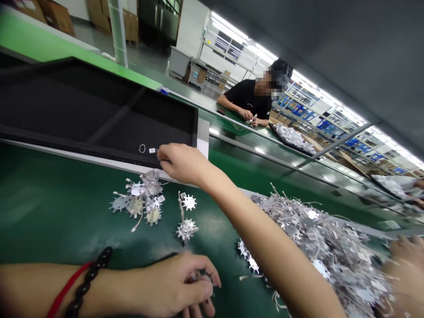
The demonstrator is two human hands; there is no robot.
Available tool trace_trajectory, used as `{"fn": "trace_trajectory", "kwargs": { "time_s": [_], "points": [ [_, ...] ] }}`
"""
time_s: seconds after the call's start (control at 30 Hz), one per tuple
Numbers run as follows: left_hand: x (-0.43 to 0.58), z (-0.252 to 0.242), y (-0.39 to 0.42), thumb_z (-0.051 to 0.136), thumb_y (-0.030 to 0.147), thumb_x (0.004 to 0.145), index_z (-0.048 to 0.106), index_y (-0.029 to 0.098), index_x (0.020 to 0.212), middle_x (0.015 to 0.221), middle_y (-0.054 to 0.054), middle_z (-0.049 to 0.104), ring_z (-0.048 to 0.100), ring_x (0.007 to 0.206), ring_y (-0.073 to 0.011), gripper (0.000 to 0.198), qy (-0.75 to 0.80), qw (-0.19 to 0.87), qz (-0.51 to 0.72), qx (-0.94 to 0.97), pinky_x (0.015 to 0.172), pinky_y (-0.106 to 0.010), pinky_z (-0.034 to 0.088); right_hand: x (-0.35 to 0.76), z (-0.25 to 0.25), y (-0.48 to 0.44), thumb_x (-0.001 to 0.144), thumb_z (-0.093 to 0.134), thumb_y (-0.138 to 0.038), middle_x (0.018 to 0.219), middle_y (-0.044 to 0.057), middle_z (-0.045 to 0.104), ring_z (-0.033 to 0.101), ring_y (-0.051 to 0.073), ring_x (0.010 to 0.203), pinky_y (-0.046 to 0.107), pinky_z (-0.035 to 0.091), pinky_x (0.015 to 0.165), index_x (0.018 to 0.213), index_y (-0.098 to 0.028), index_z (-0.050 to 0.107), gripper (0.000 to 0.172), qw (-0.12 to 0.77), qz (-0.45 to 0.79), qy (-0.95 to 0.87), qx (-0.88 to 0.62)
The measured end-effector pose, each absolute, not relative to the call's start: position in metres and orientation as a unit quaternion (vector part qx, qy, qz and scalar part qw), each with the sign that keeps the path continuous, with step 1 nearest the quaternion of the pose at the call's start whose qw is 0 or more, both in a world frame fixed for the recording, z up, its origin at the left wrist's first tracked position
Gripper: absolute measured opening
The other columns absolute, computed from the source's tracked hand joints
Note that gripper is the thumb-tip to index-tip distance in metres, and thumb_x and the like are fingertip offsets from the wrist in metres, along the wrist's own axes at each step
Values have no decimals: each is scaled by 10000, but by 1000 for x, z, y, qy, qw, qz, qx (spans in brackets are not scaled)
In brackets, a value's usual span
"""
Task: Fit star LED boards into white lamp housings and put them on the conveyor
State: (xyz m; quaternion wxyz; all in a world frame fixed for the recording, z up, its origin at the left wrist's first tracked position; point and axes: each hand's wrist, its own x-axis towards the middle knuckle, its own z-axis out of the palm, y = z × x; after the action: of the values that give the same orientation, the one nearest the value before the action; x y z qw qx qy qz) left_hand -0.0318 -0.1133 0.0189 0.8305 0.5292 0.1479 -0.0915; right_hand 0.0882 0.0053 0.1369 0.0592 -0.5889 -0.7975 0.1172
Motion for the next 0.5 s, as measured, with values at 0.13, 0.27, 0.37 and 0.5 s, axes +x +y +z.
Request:
{"fn": "trace_trajectory", "kwargs": {
  "time_s": [0.13,0.27,0.37,0.5],
  "points": [
    [-39,22,-107,620,192,891,770,148,1079,917,-86,769,666,719,-172,244,118,787,-65,602,684,-295,519,67,115,76,926,677,-134,1310,84,711,670,216,1157,303,499,965,1181,-177,684,259,21,167,-793,-585],
    [-42,21,-102,718,208,824,833,222,921,895,-29,773,684,888,-221,150,73,775,-33,627,862,-345,496,64,100,110,953,692,-202,1246,104,704,674,246,1123,430,538,978,1165,-138,677,222,5,162,-767,-621],
    [-35,13,-105,784,238,786,796,191,959,786,-17,712,617,718,-174,180,106,801,-43,588,757,-332,492,68,94,109,979,686,-328,1126,63,715,702,214,995,438,587,899,1104,-150,687,217,-4,168,-761,-627],
    [-25,8,-108,687,286,898,641,149,1116,785,-21,670,581,562,-114,261,183,856,-76,477,627,-275,502,77,94,90,934,710,-215,975,35,727,689,186,889,358,561,831,986,-147,694,88,41,158,-768,-619]
  ]
}}
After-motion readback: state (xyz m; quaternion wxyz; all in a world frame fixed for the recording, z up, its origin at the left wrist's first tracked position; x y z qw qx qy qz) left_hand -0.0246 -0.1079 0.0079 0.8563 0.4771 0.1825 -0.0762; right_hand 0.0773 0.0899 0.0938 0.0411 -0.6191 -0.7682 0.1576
